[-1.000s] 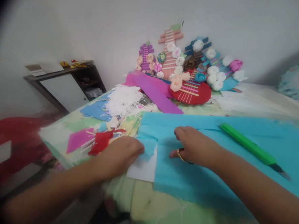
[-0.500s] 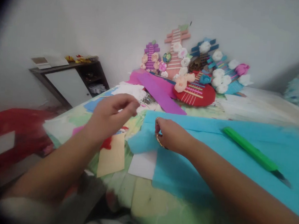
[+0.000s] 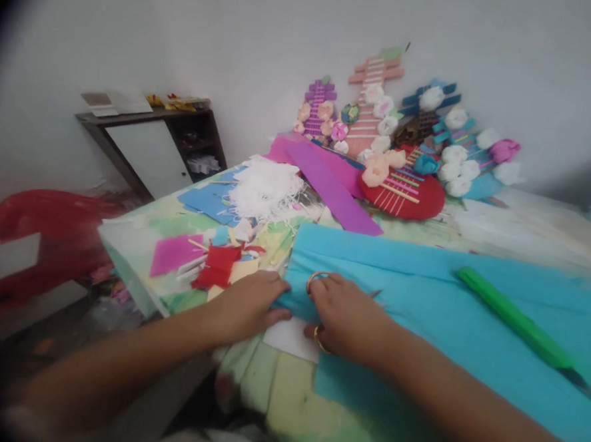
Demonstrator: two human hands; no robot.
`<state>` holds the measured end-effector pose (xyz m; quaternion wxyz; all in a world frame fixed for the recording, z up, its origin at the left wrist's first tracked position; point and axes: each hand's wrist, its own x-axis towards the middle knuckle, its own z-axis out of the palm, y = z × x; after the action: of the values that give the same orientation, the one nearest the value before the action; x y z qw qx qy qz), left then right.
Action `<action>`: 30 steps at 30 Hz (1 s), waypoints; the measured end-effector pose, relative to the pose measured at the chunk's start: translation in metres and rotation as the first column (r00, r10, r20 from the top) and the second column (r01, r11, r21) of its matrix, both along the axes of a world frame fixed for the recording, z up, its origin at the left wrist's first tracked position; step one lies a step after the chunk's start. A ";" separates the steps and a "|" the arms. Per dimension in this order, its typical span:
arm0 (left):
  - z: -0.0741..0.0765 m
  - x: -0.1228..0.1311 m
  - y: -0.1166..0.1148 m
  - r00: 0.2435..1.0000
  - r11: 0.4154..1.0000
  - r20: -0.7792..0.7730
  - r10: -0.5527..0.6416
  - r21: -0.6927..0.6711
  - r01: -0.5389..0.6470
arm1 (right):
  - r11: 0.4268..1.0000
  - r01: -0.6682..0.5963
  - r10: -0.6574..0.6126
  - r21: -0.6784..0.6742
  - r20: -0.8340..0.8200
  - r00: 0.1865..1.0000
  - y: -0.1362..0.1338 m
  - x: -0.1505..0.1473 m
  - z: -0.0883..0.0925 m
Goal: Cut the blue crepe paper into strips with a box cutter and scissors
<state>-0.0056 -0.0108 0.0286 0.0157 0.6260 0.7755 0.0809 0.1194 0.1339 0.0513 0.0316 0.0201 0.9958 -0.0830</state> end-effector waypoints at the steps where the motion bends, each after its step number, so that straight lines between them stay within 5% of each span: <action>1: 0.000 -0.001 0.000 1.000 1.000 0.004 -0.014 0.001 0.014 | 1.000 0.008 -0.008 -0.001 -0.019 1.000 -0.001 0.000 -0.001; 13: 0.028 -0.003 -0.006 0.977 0.971 -0.173 -0.123 0.183 0.154 | 0.996 0.034 -0.041 -0.081 -0.087 0.995 -0.001 -0.013 0.014; 18: 0.017 0.004 -0.008 0.972 0.897 -0.236 -0.010 0.427 0.113 | 0.996 0.078 -0.081 -0.032 -0.130 0.988 0.012 -0.022 0.030; 23: -0.006 0.020 0.000 0.961 0.960 -0.186 -0.204 0.153 0.233 | 0.993 0.110 -0.106 0.042 -0.093 0.990 0.026 -0.036 0.048; 30: -0.015 0.021 0.006 0.968 0.974 -0.168 -0.188 0.093 0.205 | 0.993 0.105 -0.101 0.051 -0.068 0.993 0.033 -0.047 0.052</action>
<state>0.0154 -0.0050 0.0131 -0.0724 0.7042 0.7027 0.0713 0.0722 0.1665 0.1031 -0.0057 0.0697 0.9959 -0.0579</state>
